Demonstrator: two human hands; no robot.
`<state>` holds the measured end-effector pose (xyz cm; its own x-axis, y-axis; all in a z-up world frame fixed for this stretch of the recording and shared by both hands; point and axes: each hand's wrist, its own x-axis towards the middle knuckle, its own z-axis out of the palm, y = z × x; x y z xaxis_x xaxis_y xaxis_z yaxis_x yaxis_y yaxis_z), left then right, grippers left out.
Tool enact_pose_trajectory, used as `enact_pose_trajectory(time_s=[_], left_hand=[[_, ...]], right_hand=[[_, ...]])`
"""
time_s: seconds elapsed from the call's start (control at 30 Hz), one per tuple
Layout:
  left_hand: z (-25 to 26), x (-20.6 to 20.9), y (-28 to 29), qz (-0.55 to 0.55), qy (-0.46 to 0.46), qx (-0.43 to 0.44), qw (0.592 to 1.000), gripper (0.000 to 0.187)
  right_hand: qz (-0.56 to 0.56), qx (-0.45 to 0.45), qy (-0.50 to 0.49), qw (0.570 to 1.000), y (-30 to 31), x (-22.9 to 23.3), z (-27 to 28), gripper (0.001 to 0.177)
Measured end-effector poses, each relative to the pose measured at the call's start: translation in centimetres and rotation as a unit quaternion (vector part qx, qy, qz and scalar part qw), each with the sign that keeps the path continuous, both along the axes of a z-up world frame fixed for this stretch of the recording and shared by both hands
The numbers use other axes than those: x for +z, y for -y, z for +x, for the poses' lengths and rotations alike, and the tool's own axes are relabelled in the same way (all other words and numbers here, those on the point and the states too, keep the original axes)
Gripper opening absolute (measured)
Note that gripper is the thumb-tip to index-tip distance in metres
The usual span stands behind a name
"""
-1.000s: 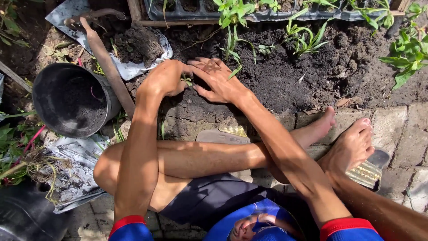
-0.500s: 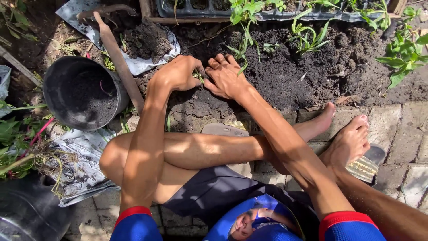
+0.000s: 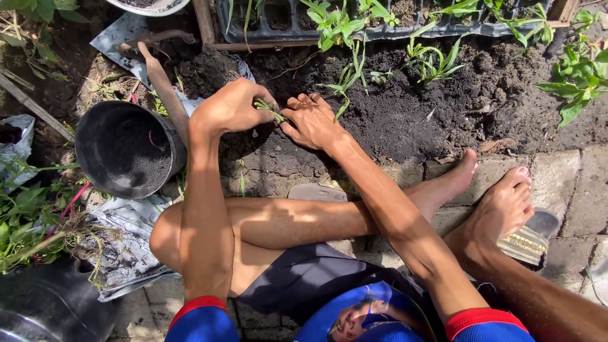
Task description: Transplanting seedlings from a nursery tray into a soil bed by hand.
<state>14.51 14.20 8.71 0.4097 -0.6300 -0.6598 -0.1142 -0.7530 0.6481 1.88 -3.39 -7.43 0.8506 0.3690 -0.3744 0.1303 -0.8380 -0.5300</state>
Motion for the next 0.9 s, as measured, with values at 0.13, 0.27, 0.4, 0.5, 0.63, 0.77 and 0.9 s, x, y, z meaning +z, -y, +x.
enact_pose_trajectory(time_s=[0.13,0.27,0.4,0.5,0.63,0.77,0.9], left_hand=[[0.6,1.0,-0.5,-0.035,0.044,0.065,0.996,0.027],[0.3,0.1,0.5,-0.062,0.178,0.153,0.97,0.022],[0.0,-0.8,1.5,-0.08,0.232,0.205,0.947,0.02],[0.1,-0.9,1.7,-0.099,0.283,0.255,0.919,0.033],[-0.4,0.2,1.2,-0.139,0.366,0.27,0.879,0.036],[-1.2,2.0,1.9,-0.143,0.377,0.252,0.88,0.034],[-2.4,0.2,3.3,-0.163,0.298,0.151,0.928,0.034]], right_hand=[[-0.036,-0.005,0.063,0.997,0.5,0.8,-0.3,0.041],[-0.034,-0.014,0.187,0.982,0.5,5.6,-0.9,0.024],[0.024,-0.024,0.184,0.982,0.8,7.2,-1.9,0.029],[0.032,-0.041,0.188,0.981,1.1,7.6,-2.3,0.033],[0.03,-0.061,0.185,0.98,1.4,7.5,-2.7,0.036],[0.018,-0.073,0.198,0.977,1.4,8.0,-2.8,0.037],[-0.005,-0.058,0.188,0.98,1.7,8.7,-2.8,0.037]])
